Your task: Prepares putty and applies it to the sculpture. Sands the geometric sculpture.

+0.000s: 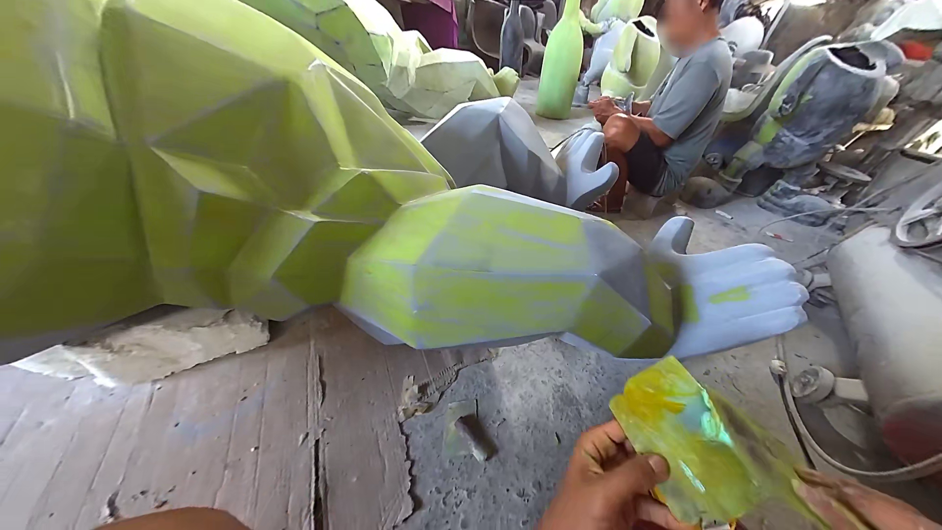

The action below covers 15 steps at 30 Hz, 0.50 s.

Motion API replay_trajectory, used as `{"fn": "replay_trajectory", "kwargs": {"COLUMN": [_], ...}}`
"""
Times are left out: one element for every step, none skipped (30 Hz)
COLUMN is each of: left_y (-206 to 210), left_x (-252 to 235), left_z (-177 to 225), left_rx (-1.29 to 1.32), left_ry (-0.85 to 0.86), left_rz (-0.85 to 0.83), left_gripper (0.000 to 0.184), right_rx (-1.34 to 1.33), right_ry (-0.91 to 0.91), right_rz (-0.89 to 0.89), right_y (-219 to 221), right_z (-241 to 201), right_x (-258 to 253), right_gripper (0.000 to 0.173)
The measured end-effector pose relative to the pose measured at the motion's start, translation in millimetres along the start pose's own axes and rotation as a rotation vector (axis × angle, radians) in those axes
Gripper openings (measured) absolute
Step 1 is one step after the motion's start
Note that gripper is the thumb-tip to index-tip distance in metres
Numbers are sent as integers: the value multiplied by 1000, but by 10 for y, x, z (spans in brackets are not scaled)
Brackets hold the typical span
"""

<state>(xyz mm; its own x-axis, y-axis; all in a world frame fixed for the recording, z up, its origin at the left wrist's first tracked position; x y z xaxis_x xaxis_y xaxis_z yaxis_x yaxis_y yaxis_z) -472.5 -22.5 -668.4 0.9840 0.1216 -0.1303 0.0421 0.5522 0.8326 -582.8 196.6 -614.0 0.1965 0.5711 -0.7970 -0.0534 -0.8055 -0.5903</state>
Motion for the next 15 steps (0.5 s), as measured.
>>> {"fn": "replay_trajectory", "kwargs": {"left_y": [-27,-43,-44,-37,-36,-44,-62,-84,-99,-108,-116,-122,-123,-123,-127], "left_x": [19,36,64,97,137,180,228,279,333,394,463,531,599,668,735], "left_z": [74,153,237,344,473,617,765,917,1066,1202,1329,1447,1548,1634,1705], "left_rx": [71,126,159,156,132,99,61,19,-29,-72,-112,-155,-192,-215,-235], "left_ry": [22,54,94,140,187,237,292,351,406,454,485,502,508,508,510], "left_rz": [-40,-81,-109,-115,-99,-76,-55,-35,-9,30,67,93,116,132,150], "left_gripper": [23,23,23,23,23,23,22,22,22,22,21,20,21,21,21], "right_rx": [32,42,20,-39,-147,-283,-417,-557,-692,-799,-884,-955,-1011,-1053,-1077], "right_ry": [32,86,161,255,362,480,579,658,720,764,794,812,829,842,846], "right_rz": [-5,-10,-4,38,130,245,356,453,530,579,619,654,695,726,753], "right_y": [49,126,247,416,627,861,1099,1346,1597,1834,2069,2291,2490,2655,2795], "right_z": [49,97,134,153,156,152,147,141,128,104,81,58,34,11,6], "right_x": [0,9,54,129,213,279,318,337,349,351,332,285,222,142,58], "right_gripper": [23,24,24,22,20,18,18,23,31,38,43,46,47,47,46]}}
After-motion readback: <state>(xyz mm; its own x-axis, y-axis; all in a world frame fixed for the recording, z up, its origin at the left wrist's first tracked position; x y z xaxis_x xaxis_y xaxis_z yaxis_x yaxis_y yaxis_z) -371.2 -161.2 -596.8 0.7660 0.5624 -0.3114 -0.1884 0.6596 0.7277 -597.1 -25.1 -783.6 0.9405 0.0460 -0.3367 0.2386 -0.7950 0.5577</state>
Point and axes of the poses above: each hand's wrist, its own x-axis away from the middle knuckle, its own y-axis out of the palm, z = x × y, the point moved 2 cm from there along -x, towards the middle knuckle, and after that the axes turned 3 degrees about -y, right-handed, at the moved point
